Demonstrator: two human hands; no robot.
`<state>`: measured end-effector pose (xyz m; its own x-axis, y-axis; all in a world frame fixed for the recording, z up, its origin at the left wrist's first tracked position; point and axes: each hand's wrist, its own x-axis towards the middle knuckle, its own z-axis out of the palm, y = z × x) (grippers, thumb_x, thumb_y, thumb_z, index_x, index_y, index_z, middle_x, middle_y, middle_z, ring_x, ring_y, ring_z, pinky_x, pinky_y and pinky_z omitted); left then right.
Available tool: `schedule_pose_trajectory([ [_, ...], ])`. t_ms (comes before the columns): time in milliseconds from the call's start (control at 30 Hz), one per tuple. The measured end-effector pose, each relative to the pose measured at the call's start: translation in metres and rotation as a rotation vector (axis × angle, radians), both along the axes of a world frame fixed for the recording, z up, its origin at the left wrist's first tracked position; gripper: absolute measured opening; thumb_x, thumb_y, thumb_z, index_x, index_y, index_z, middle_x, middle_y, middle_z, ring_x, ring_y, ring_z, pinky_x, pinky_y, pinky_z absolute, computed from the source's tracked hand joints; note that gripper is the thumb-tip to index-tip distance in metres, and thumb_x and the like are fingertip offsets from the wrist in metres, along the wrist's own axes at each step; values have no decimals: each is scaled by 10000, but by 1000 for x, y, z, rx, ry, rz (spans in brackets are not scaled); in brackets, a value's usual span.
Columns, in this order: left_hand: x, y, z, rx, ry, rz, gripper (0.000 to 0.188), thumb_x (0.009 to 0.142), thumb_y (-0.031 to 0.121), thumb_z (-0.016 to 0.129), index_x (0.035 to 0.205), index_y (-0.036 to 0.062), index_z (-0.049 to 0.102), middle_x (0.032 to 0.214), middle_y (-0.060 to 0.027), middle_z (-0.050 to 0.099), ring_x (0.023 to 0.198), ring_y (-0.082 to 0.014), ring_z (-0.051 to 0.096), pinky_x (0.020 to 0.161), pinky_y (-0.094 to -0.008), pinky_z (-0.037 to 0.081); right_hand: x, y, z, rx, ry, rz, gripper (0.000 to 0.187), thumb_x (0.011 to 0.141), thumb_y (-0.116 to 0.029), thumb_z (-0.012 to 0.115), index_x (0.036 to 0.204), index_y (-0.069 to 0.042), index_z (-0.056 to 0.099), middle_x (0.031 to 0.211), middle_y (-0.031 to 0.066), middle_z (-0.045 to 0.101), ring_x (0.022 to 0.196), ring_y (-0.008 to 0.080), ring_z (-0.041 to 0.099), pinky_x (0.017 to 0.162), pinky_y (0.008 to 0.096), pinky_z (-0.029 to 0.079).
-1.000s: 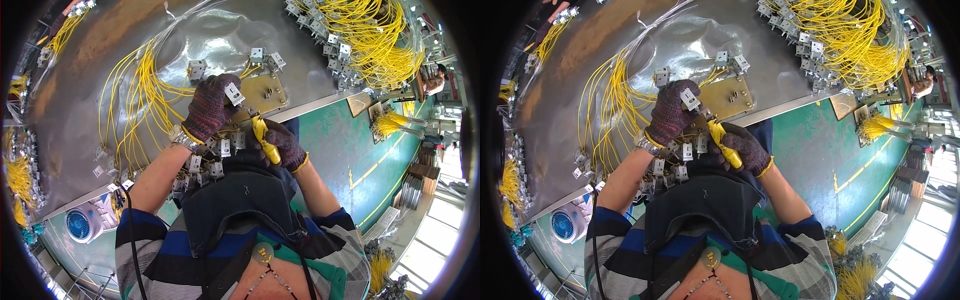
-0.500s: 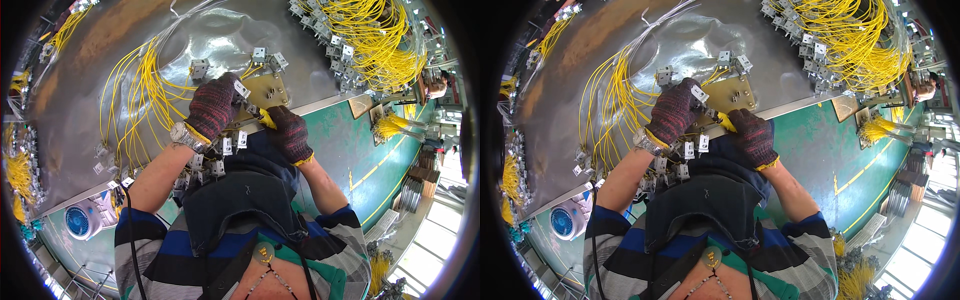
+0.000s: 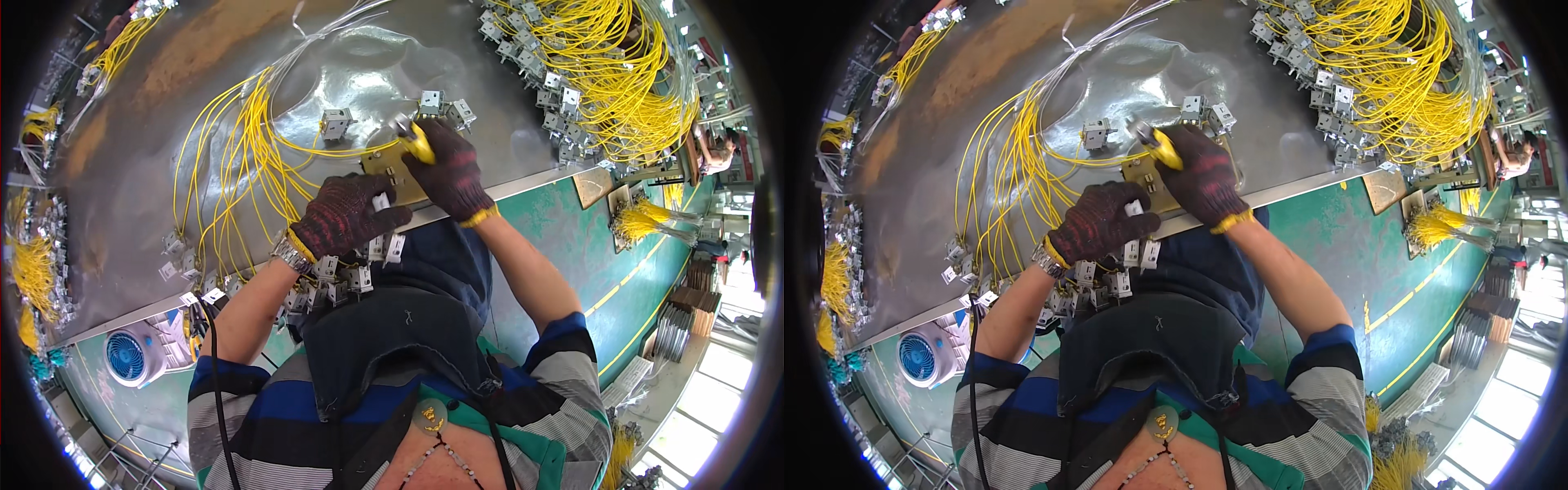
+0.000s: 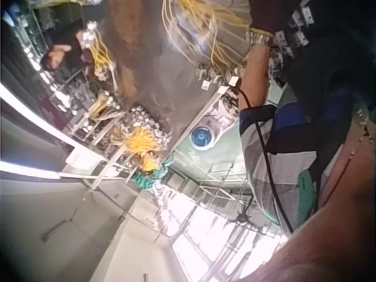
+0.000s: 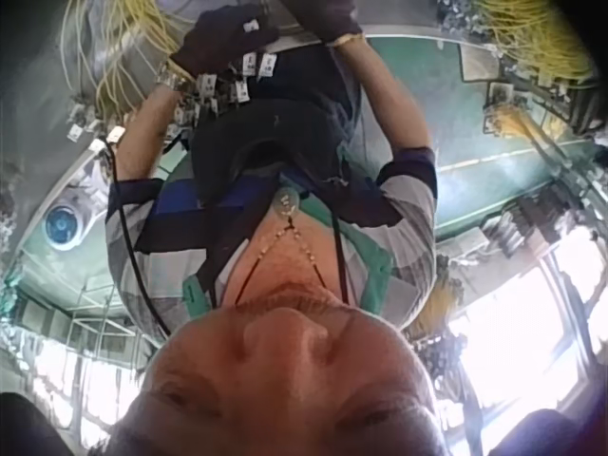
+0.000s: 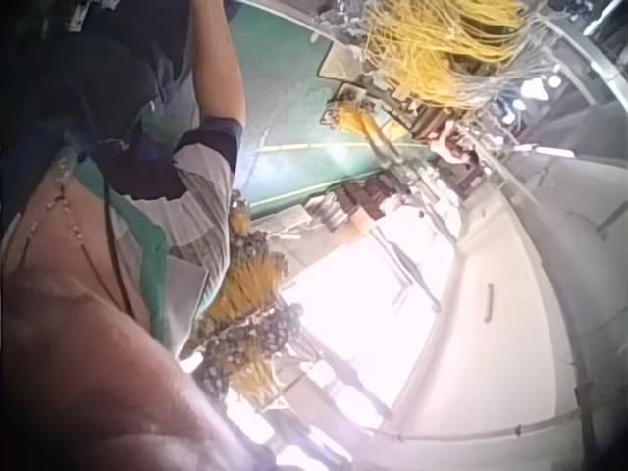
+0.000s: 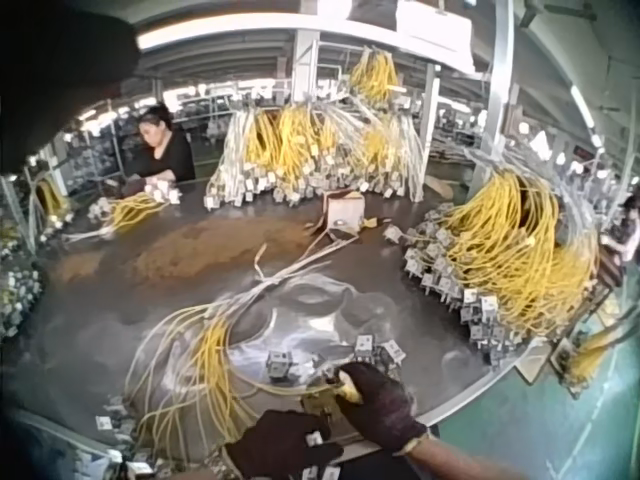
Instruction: Assembling small electrical components with yellow wires onto a metal mounting jig using a hand tool.
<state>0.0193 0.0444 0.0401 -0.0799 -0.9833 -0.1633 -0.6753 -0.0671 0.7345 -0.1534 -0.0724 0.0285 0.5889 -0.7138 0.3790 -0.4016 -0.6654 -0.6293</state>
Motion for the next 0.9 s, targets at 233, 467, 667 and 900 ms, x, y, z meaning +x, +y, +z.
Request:
schedule_pose_trajectory([
  [233,2,10,13,78,-70,161,425,891,362,701,1177,50,659,919,-232,703,921,-391,693,828,-465,531,87,-39,-8,47,260,360,489,871,-206,675,1347,-172,567,1118,188,689,1039,398,665,905,483,517],
  [467,-2,27,-29,-641,-368,543,986,688,306,845,1501,33,360,1320,-247,575,1206,-435,573,987,-509,493,76,-34,-2,140,264,342,393,870,-329,732,1172,-116,599,1043,178,700,996,390,667,854,473,514],
  [667,1,12,-41,-371,-224,397,982,682,243,814,1519,40,342,1346,-243,549,1235,-430,533,1039,-534,443,48,-20,16,-50,147,253,338,870,-356,739,1091,-123,635,937,148,701,882,380,679,756,470,522],
  [900,-1,-4,-36,-357,-163,285,925,685,184,787,1510,78,383,1372,-205,566,1247,-416,540,1084,-500,416,10,-35,-5,21,114,145,517,819,-233,804,1284,-95,626,1085,166,714,952,350,705,811,417,555],
])
